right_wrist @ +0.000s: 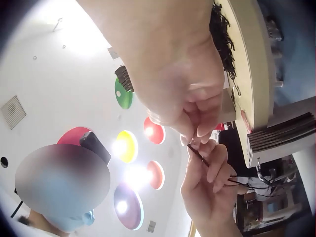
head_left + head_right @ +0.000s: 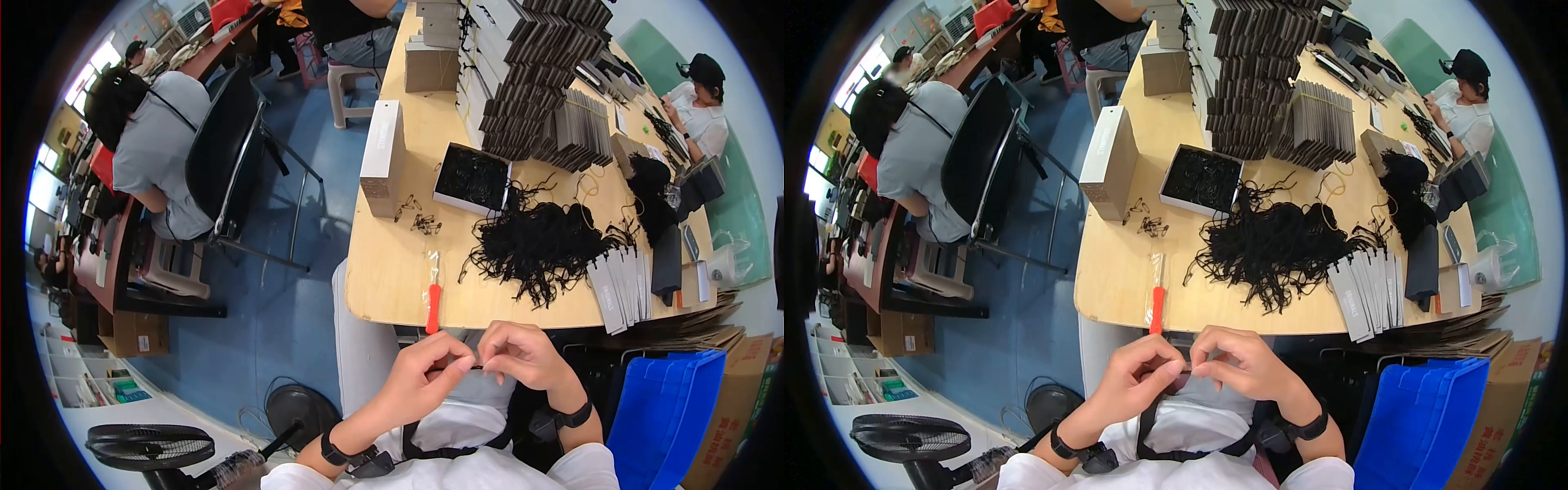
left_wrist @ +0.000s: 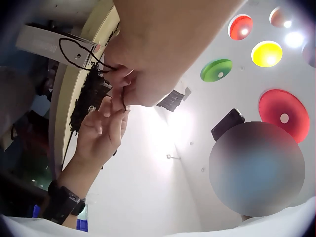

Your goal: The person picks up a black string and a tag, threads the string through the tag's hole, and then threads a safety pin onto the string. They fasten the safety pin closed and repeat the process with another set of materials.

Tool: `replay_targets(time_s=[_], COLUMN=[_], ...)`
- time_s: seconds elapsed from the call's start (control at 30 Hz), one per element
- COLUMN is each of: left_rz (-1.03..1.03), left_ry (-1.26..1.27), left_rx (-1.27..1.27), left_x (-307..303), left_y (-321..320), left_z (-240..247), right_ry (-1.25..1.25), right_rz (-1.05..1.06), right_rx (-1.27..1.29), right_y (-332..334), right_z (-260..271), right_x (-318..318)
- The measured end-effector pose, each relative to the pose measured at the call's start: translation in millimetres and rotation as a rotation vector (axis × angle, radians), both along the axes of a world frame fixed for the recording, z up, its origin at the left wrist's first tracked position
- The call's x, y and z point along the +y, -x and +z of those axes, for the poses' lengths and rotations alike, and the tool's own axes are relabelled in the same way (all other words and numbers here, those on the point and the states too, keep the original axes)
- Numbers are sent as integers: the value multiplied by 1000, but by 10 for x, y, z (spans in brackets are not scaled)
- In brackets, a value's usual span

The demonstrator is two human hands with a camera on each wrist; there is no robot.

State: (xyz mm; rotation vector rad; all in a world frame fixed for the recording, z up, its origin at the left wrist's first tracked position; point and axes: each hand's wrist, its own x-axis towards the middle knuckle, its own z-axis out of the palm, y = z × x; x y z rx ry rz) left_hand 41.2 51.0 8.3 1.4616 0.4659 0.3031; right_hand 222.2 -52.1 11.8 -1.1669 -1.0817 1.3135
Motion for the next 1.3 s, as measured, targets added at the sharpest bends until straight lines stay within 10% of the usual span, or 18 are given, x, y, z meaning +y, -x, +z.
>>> replay_targets(time_s=[0.37, 0.47, 0.63, 0.87, 0.93, 1.3], left_rz=[137, 116, 335, 267, 155, -56], left_ry=[154, 627, -116, -183, 354, 904], left_rx=[75, -67, 1, 6, -78, -246], left_x=[61, 50, -132, -105, -99, -31], left_y=[61, 47, 9, -6, -6, 13], left_z=[2, 49, -26, -53, -131, -90], right_ry=[98, 152, 100, 113, 88, -16], right_rz=[-244, -308, -319, -267, -207, -178], right_rx=[194, 78, 63, 34, 36, 211], right_y=[117, 198, 264, 229, 218, 349], right_z=[-66, -75, -38, 8, 6, 53], right_x=[-41, -20, -33, -46, -49, -41])
